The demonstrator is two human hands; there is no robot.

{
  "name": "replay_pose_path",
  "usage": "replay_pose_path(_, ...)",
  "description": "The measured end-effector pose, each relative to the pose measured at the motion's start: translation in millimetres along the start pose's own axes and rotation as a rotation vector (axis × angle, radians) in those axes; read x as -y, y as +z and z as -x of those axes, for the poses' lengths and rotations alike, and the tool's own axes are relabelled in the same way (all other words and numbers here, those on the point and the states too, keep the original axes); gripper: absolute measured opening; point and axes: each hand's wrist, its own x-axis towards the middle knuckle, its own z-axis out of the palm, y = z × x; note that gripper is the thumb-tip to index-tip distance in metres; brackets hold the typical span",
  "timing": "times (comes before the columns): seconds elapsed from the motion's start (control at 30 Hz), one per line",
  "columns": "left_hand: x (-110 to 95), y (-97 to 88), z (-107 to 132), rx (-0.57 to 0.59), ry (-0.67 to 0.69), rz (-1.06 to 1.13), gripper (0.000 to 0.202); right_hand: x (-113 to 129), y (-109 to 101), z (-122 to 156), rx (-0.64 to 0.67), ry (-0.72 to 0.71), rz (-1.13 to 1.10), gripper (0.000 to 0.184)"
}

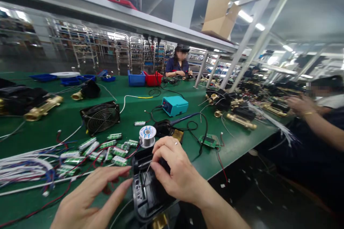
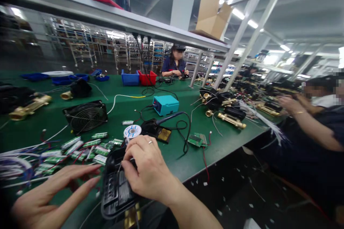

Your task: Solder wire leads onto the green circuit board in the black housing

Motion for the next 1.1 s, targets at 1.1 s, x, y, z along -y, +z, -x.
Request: replay_pose_path(1.1,9,41.7,-24,0.106,0.18,0.207,0.012,-125,-86,48,-0.642,0.837,0.292,0.026)
